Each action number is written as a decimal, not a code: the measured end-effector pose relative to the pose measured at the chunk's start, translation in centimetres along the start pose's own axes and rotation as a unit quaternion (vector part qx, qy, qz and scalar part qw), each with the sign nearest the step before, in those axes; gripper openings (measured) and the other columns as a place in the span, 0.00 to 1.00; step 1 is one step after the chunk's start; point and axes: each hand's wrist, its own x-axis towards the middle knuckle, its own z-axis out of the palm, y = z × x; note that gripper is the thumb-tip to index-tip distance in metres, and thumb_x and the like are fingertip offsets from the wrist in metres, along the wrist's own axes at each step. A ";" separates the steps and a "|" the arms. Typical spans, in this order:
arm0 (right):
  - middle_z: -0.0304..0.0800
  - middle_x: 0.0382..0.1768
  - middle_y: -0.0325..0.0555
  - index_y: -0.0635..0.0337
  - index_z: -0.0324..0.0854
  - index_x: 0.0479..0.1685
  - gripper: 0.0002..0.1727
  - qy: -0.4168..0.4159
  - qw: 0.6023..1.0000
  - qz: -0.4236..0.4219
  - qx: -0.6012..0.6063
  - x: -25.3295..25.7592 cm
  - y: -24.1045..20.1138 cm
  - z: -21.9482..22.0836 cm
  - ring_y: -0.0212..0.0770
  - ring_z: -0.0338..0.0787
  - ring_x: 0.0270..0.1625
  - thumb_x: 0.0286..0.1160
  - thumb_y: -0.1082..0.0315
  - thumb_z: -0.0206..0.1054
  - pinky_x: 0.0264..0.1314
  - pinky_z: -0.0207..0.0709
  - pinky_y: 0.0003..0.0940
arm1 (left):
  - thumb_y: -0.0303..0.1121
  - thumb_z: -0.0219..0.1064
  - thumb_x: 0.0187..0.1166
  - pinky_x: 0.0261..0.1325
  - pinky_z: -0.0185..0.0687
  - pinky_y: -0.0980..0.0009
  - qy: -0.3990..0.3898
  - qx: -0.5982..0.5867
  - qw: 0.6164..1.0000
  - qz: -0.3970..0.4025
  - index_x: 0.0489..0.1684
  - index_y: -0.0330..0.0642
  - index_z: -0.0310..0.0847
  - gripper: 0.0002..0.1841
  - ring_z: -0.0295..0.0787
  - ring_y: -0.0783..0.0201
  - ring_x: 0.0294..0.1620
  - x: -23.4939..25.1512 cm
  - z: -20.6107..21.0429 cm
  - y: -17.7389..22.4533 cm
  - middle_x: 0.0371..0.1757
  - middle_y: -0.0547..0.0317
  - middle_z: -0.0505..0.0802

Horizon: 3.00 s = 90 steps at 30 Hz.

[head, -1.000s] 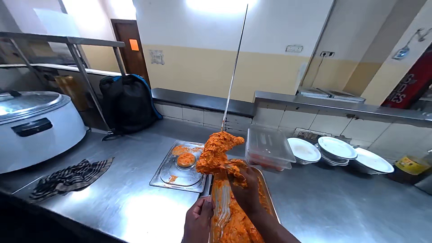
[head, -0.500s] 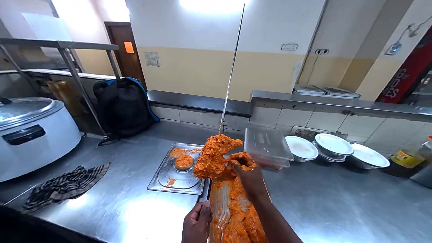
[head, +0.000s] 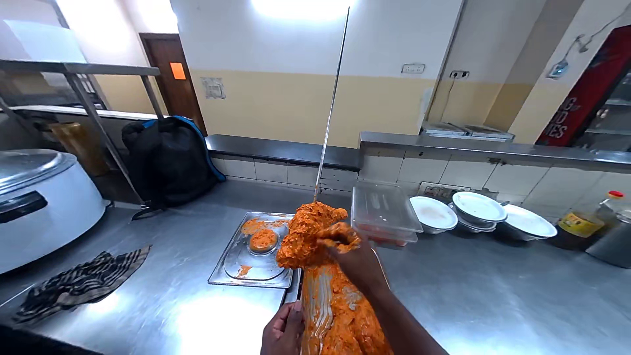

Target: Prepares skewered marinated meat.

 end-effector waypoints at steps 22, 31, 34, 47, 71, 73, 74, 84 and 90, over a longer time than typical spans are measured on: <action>0.92 0.43 0.46 0.65 0.89 0.47 0.07 0.029 0.997 -0.041 -0.056 3.1 -1.4 -2.1 0.34 0.89 0.43 0.72 0.77 0.72 0.48 0.82 0.34 | 0.24 0.50 0.87 0.17 0.59 0.87 0.002 0.001 1.000 0.014 0.27 0.45 0.79 0.16 0.63 0.86 0.12 -0.6 0.1 -0.4 0.14 0.80 0.76; 0.92 0.47 0.47 0.64 0.89 0.52 0.12 -0.183 0.967 -0.097 -0.149 5.2 -6.3 -1.7 0.33 0.89 0.48 0.76 0.79 0.63 0.55 0.81 0.34 | 0.25 0.53 0.85 0.23 0.65 0.87 0.011 0.072 0.996 0.059 0.30 0.40 0.81 0.13 0.67 0.87 0.16 -0.9 -0.1 -1.5 0.18 0.80 0.77; 0.92 0.52 0.55 0.67 0.88 0.54 0.14 -0.275 0.919 -0.142 -0.243 5.8 -7.3 -1.6 0.44 0.90 0.56 0.70 0.81 0.70 0.64 0.80 0.43 | 0.24 0.53 0.84 0.24 0.66 0.88 0.008 0.077 0.995 0.064 0.29 0.40 0.81 0.13 0.68 0.88 0.17 -1.2 -0.3 -1.7 0.18 0.81 0.78; 0.89 0.54 0.59 0.68 0.90 0.49 0.09 -0.377 0.797 -0.214 -0.420 4.8 -8.4 -0.3 0.55 0.88 0.59 0.74 0.78 0.68 0.66 0.78 0.49 | 0.24 0.56 0.83 0.31 0.69 0.88 0.024 0.123 0.988 0.086 0.30 0.35 0.82 0.11 0.71 0.88 0.22 -1.6 -0.6 -1.9 0.20 0.78 0.79; 0.86 0.61 0.69 0.71 0.83 0.63 0.21 -0.379 0.820 0.225 -0.364 -0.3 13.9 -3.3 0.64 0.84 0.67 0.80 0.62 0.69 0.72 0.72 0.64 | 0.25 0.53 0.84 0.21 0.63 0.88 0.039 0.102 0.992 0.058 0.31 0.44 0.81 0.12 0.64 0.88 0.15 -1.7 -5.3 -3.1 0.17 0.84 0.76; 0.84 0.61 0.73 0.75 0.81 0.60 0.25 -0.387 0.779 0.280 -0.407 -1.2 17.4 -1.6 0.68 0.84 0.67 0.81 0.58 0.68 0.69 0.74 0.68 | 0.24 0.52 0.84 0.20 0.62 0.88 0.040 0.085 0.994 0.051 0.30 0.46 0.80 0.13 0.64 0.88 0.14 -1.7 -5.0 -3.0 0.16 0.84 0.76; 0.84 0.60 0.74 0.76 0.80 0.58 0.26 -0.394 0.761 0.289 -0.426 -1.4 18.3 -0.7 0.69 0.84 0.66 0.81 0.56 0.67 0.67 0.74 0.69 | 0.24 0.51 0.84 0.20 0.62 0.88 0.039 0.080 0.995 0.051 0.30 0.46 0.80 0.14 0.64 0.88 0.14 -1.7 -5.0 -3.0 0.17 0.84 0.76; 0.84 0.60 0.75 0.78 0.81 0.59 0.17 -0.498 0.764 0.149 -0.381 -1.7 16.6 0.5 0.70 0.83 0.67 0.79 0.71 0.67 0.72 0.70 0.65 | 0.24 0.53 0.83 0.22 0.65 0.88 0.049 0.083 0.994 0.056 0.29 0.47 0.81 0.14 0.67 0.88 0.16 -2.7 -5.8 -3.6 0.17 0.85 0.77; 0.85 0.60 0.72 0.76 0.81 0.61 0.17 -0.492 0.775 0.084 -0.387 2.5 12.4 -0.3 0.68 0.84 0.67 0.79 0.73 0.67 0.73 0.70 0.64 | 0.24 0.52 0.83 0.22 0.65 0.88 0.061 0.091 0.992 0.067 0.31 0.45 0.81 0.13 0.66 0.89 0.16 -2.6 -5.7 -3.5 0.18 0.86 0.77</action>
